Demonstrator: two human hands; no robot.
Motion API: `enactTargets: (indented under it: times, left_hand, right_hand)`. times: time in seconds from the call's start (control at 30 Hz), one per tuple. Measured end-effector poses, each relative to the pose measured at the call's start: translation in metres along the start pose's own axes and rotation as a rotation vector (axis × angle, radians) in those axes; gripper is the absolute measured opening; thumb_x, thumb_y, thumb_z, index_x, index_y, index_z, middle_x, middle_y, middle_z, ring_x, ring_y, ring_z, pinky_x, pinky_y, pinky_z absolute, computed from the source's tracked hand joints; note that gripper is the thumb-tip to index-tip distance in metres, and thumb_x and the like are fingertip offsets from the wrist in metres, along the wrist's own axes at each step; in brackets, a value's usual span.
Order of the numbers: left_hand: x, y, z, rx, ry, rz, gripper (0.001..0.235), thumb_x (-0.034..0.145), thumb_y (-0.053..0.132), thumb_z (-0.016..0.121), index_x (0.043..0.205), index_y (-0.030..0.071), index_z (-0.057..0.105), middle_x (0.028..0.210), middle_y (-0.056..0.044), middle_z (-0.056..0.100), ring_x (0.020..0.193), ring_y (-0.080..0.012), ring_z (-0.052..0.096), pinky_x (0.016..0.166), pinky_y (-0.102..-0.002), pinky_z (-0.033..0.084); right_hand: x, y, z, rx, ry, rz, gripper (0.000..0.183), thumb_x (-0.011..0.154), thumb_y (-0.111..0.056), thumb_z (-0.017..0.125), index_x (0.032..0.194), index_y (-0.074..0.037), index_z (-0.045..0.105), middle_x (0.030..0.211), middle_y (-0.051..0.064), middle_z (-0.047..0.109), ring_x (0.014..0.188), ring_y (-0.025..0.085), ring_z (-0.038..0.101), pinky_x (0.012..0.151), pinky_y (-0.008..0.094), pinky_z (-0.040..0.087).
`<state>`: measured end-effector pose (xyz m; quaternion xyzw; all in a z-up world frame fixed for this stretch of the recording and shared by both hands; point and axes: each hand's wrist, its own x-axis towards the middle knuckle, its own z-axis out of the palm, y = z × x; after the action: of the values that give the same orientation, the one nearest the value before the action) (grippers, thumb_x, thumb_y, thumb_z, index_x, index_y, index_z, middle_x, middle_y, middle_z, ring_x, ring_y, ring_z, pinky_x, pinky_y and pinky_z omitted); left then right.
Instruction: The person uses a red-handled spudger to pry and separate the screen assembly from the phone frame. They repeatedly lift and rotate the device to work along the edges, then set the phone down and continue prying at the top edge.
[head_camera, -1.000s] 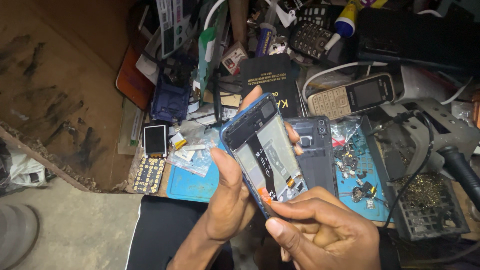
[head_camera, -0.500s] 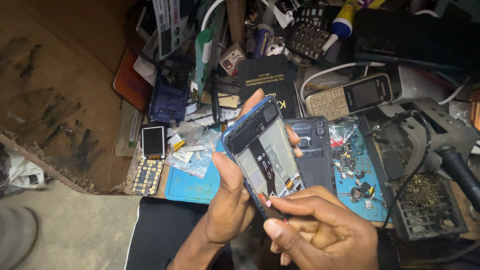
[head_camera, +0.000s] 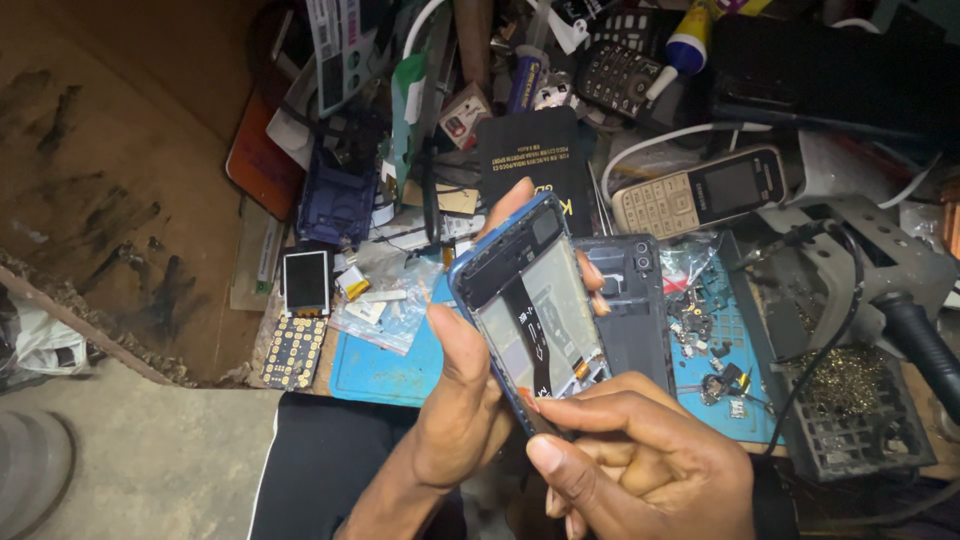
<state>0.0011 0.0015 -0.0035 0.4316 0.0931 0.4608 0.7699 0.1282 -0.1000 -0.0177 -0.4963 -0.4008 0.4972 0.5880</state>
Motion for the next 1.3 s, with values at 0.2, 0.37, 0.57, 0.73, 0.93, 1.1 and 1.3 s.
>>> enactTargets:
  times: [0.2, 0.37, 0.57, 0.73, 0.93, 1.1, 1.3]
  left_hand:
    - [0.0014, -0.0010, 0.0001, 0.001, 0.018, 0.012, 0.107, 0.097, 0.078, 0.042, 0.173, 0.011, 0.011, 0.133, -0.014, 0.054, 0.124, -0.0223, 0.057, 0.112, -0.039, 0.049]
    - [0.0026, 0.0010, 0.0004, 0.040, 0.044, -0.012, 0.114, 0.090, 0.082, 0.049, 0.172, 0.010, 0.014, 0.130, -0.015, 0.057, 0.121, -0.0228, 0.059, 0.110, -0.040, 0.050]
    - [0.0051, 0.0008, 0.0015, 0.067, 0.046, -0.017, 0.118, 0.088, 0.085, 0.050, 0.171, 0.008, 0.016, 0.129, -0.016, 0.058, 0.121, -0.0233, 0.060, 0.111, -0.040, 0.050]
    - [0.0046, 0.0007, 0.0030, 0.068, 0.051, -0.037, 0.120, 0.086, 0.087, 0.050, 0.171, 0.009, 0.016, 0.129, -0.015, 0.058, 0.121, -0.0222, 0.060, 0.111, -0.040, 0.050]
    - [0.0050, -0.0023, 0.0016, 0.058, 0.041, -0.032, 0.119, 0.086, 0.086, 0.049, 0.172, 0.010, 0.016, 0.129, -0.014, 0.058, 0.121, -0.0222, 0.059, 0.110, -0.039, 0.050]
    - [0.0033, -0.0029, 0.0019, 0.015, 0.008, -0.029, 0.114, 0.091, 0.083, 0.046, 0.172, 0.011, 0.012, 0.131, -0.013, 0.055, 0.123, -0.0223, 0.057, 0.111, -0.039, 0.049]
    - [-0.0021, -0.0020, 0.0039, -0.038, -0.002, -0.016, 0.105, 0.096, 0.075, 0.043, 0.173, 0.013, 0.008, 0.134, -0.013, 0.053, 0.124, -0.0217, 0.055, 0.111, -0.039, 0.048]
  right_hand:
    - [-0.0012, -0.0005, 0.0002, -0.020, 0.048, 0.080, 0.020, 0.086, 0.009, 0.078, 0.105, 0.014, 0.078, 0.100, 0.022, 0.072, 0.062, 0.017, 0.073, 0.044, 0.025, 0.056]
    - [-0.0006, -0.0010, -0.0003, 0.025, 0.014, 0.011, 0.021, 0.087, 0.008, 0.076, 0.108, 0.013, 0.075, 0.101, 0.021, 0.070, 0.068, 0.018, 0.075, 0.047, 0.026, 0.061]
    - [0.0002, -0.0011, -0.0029, 0.052, -0.014, 0.021, 0.024, 0.088, 0.009, 0.075, 0.111, 0.014, 0.075, 0.098, 0.021, 0.068, 0.067, 0.019, 0.075, 0.049, 0.027, 0.061]
    - [0.0000, -0.0004, 0.0001, 0.026, 0.019, -0.021, 0.021, 0.087, 0.010, 0.075, 0.107, 0.014, 0.074, 0.098, 0.020, 0.069, 0.065, 0.018, 0.075, 0.047, 0.026, 0.060]
    - [-0.0010, -0.0011, 0.0043, -0.011, 0.074, -0.009, 0.017, 0.085, 0.011, 0.076, 0.102, 0.014, 0.075, 0.095, 0.020, 0.071, 0.061, 0.016, 0.074, 0.044, 0.025, 0.058]
    - [-0.0016, -0.0015, 0.0041, -0.023, 0.078, 0.036, 0.016, 0.086, 0.011, 0.076, 0.102, 0.014, 0.076, 0.092, 0.019, 0.069, 0.058, 0.015, 0.071, 0.043, 0.025, 0.055]
    - [-0.0018, 0.0012, 0.0012, 0.074, 0.036, 0.079, 0.014, 0.090, 0.013, 0.071, 0.103, 0.015, 0.074, 0.091, 0.020, 0.067, 0.058, 0.017, 0.071, 0.043, 0.027, 0.056]
